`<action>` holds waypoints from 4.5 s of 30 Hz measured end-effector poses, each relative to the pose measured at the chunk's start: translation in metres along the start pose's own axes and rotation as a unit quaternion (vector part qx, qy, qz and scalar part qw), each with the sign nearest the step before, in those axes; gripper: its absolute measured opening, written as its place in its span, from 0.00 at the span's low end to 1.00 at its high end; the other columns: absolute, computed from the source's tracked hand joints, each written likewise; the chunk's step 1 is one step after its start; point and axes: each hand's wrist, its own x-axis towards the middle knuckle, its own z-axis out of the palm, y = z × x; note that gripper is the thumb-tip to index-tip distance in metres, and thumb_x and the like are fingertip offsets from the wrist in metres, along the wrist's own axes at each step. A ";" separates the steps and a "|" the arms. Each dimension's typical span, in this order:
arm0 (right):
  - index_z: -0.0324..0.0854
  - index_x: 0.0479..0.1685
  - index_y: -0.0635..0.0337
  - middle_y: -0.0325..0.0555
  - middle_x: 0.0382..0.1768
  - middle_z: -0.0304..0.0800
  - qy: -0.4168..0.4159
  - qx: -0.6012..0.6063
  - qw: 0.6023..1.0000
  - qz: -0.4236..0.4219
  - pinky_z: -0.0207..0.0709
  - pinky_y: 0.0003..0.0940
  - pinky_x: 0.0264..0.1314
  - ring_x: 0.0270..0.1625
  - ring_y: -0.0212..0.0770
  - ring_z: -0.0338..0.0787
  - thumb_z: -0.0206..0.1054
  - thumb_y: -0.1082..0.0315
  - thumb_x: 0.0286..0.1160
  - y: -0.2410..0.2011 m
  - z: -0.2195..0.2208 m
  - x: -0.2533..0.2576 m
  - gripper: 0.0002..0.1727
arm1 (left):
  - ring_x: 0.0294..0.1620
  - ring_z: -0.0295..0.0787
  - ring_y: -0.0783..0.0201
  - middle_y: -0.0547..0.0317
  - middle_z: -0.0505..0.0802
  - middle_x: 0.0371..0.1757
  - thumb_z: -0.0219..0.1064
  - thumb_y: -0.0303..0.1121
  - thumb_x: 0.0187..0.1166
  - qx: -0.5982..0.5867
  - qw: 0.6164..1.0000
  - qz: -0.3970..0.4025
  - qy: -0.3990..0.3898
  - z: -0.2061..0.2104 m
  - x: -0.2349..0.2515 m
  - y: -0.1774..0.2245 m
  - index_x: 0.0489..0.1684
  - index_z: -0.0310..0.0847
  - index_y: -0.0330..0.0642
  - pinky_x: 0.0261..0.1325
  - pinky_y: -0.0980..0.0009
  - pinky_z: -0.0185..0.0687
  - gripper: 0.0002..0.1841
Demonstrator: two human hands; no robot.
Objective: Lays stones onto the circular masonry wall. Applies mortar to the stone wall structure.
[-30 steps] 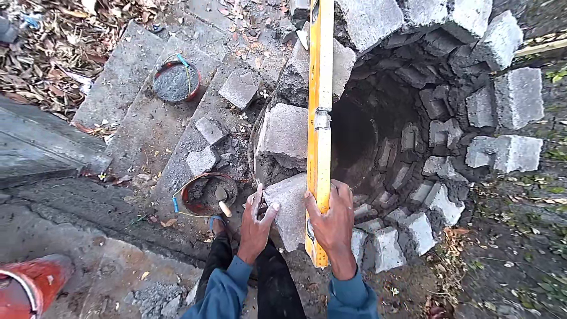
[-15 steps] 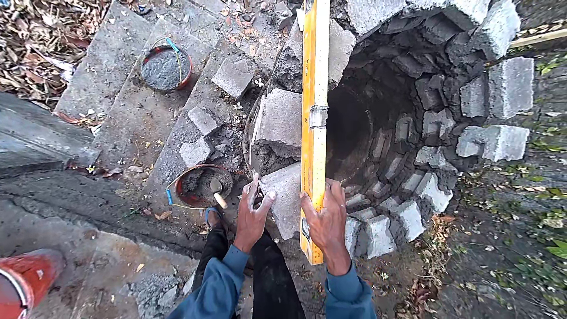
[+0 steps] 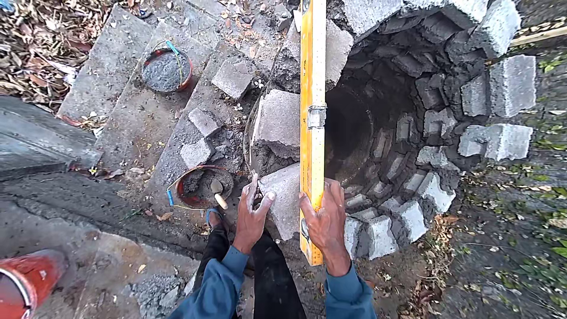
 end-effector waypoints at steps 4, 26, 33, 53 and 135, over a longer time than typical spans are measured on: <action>0.88 0.60 0.65 0.55 0.60 0.86 -0.006 -0.002 1.000 0.007 0.79 0.48 0.62 0.62 0.52 0.84 0.63 0.45 0.73 0.000 0.000 -0.001 0.31 | 0.72 0.81 0.63 0.39 0.78 0.78 0.65 0.63 0.72 0.004 1.000 0.004 0.003 0.000 0.000 -0.001 0.83 0.68 0.31 0.70 0.71 0.80 0.47; 0.85 0.71 0.60 0.58 0.63 0.86 0.020 0.040 0.999 0.003 0.76 0.51 0.71 0.66 0.52 0.84 0.51 0.42 0.88 0.045 -0.013 0.000 0.33 | 0.85 0.68 0.50 0.39 0.72 0.84 0.54 0.68 0.75 0.061 0.997 0.005 0.040 0.011 -0.007 0.004 0.92 0.58 0.42 0.86 0.52 0.62 0.48; 0.87 0.67 0.61 0.55 0.60 0.89 -0.076 0.098 0.991 0.050 0.78 0.47 0.70 0.64 0.47 0.87 0.51 0.45 0.89 0.058 0.009 0.014 0.31 | 0.80 0.72 0.46 0.37 0.77 0.79 0.50 0.66 0.78 0.114 0.990 0.043 0.067 0.020 -0.003 0.003 0.82 0.71 0.38 0.83 0.48 0.65 0.43; 0.87 0.62 0.69 0.64 0.58 0.93 -0.021 -0.020 0.999 0.031 0.81 0.59 0.65 0.63 0.60 0.92 0.41 0.39 0.90 0.052 0.018 0.006 0.41 | 0.79 0.74 0.46 0.36 0.78 0.77 0.47 0.65 0.80 0.117 0.990 0.050 0.063 0.021 -0.001 0.004 0.80 0.72 0.36 0.81 0.48 0.66 0.42; 0.88 0.52 0.62 0.47 0.45 0.92 0.020 0.123 0.973 -0.196 0.86 0.29 0.56 0.51 0.34 0.91 0.57 0.56 0.90 -0.051 -0.013 -0.095 0.19 | 0.72 0.83 0.56 0.49 0.86 0.73 0.42 0.53 0.94 -0.136 0.961 -0.233 0.062 -0.098 -0.005 -0.106 0.83 0.69 0.42 0.74 0.55 0.78 0.30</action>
